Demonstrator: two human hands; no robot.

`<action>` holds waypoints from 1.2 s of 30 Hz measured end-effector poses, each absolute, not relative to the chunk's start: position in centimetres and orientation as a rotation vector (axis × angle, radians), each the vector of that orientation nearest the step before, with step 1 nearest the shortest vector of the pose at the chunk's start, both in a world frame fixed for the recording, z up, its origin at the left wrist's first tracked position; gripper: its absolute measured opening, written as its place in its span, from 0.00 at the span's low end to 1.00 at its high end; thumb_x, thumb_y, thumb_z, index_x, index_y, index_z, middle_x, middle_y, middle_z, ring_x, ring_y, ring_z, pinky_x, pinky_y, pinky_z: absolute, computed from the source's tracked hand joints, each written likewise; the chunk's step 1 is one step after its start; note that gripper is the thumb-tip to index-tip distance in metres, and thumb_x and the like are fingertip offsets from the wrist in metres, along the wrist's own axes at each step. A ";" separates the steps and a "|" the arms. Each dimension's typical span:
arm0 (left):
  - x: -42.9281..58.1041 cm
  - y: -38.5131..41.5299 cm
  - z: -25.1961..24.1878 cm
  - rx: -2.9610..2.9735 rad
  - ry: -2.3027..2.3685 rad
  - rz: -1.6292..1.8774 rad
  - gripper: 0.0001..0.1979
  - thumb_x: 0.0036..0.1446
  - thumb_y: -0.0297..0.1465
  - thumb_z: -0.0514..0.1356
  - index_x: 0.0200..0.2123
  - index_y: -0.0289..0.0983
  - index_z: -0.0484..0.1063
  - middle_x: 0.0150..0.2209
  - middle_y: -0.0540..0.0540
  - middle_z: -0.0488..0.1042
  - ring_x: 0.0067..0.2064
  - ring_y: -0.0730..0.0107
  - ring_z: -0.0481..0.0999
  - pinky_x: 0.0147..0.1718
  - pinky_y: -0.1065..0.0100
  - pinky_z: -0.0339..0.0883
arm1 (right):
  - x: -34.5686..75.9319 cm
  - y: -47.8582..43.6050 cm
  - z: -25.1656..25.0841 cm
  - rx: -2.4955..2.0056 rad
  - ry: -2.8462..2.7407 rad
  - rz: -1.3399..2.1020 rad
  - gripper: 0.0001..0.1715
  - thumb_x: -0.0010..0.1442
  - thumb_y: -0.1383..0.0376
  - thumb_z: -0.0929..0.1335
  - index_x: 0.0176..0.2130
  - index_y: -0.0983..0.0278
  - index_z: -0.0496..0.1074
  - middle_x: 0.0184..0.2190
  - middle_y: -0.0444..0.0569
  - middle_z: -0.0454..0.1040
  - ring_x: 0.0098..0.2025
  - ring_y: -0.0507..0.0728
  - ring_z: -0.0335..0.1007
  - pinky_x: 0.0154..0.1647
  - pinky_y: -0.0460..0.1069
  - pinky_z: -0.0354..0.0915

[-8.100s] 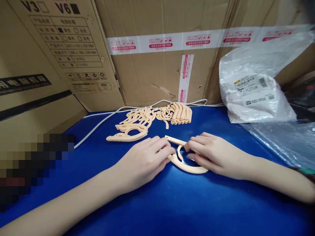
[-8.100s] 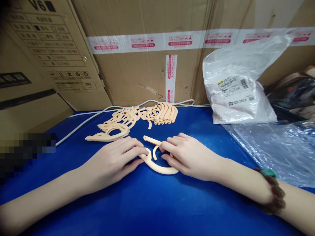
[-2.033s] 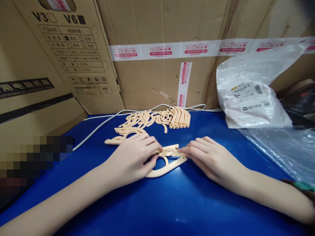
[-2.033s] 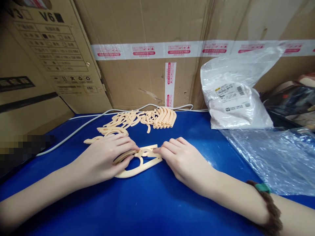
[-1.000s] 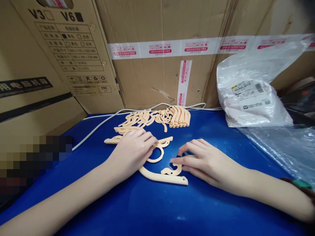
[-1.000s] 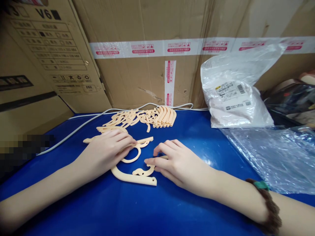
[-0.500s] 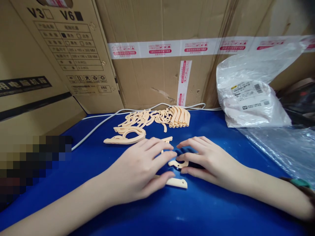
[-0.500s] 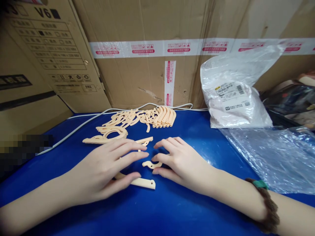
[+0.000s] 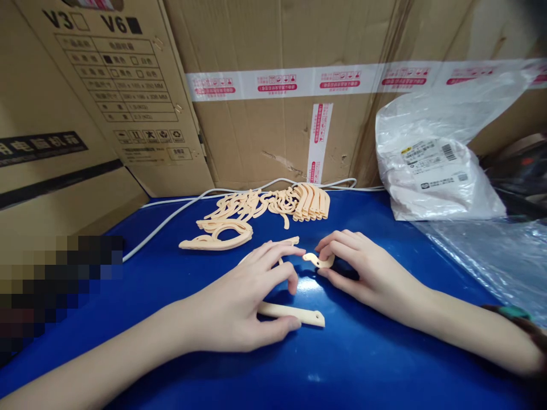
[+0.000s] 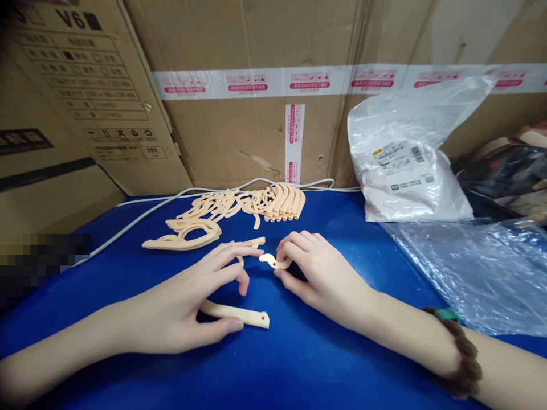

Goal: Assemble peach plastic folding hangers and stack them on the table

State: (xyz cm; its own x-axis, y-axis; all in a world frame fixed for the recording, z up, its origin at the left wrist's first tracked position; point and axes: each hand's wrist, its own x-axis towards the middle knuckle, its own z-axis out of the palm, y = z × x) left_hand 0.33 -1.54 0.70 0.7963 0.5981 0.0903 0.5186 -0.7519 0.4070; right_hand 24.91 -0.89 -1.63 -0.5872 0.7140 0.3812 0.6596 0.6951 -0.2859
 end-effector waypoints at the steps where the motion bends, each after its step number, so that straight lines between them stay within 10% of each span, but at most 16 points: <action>1: 0.3 -1.5 0.7 2.601 0.844 0.290 0.10 0.56 0.36 0.61 0.39 0.41 0.66 0.64 0.45 0.55 0.67 0.57 0.47 0.61 0.56 0.51 | 24.9 -0.9 -1.6 -1.067 -2.421 0.172 0.02 0.63 0.68 0.64 0.36 0.62 0.64 0.41 0.47 0.70 0.41 0.55 0.65 0.43 0.52 0.58; 11: 0.5 -1.3 0.3 2.579 0.852 0.263 0.08 0.62 0.39 0.56 0.35 0.42 0.66 0.61 0.48 0.61 0.68 0.58 0.47 0.63 0.52 0.47 | 24.9 -1.8 -0.9 -1.200 -2.357 0.388 0.10 0.68 0.62 0.57 0.33 0.61 0.59 0.25 0.40 0.66 0.24 0.50 0.59 0.27 0.46 0.54; 36: 0.7 -1.2 0.6 2.376 0.956 0.462 0.10 0.68 0.38 0.47 0.34 0.41 0.57 0.49 0.48 0.68 0.60 0.66 0.59 0.53 0.66 0.56 | 24.7 -2.1 -0.9 -1.164 -2.486 0.494 0.21 0.71 0.57 0.51 0.44 0.62 0.66 0.29 0.45 0.72 0.28 0.53 0.69 0.31 0.47 0.58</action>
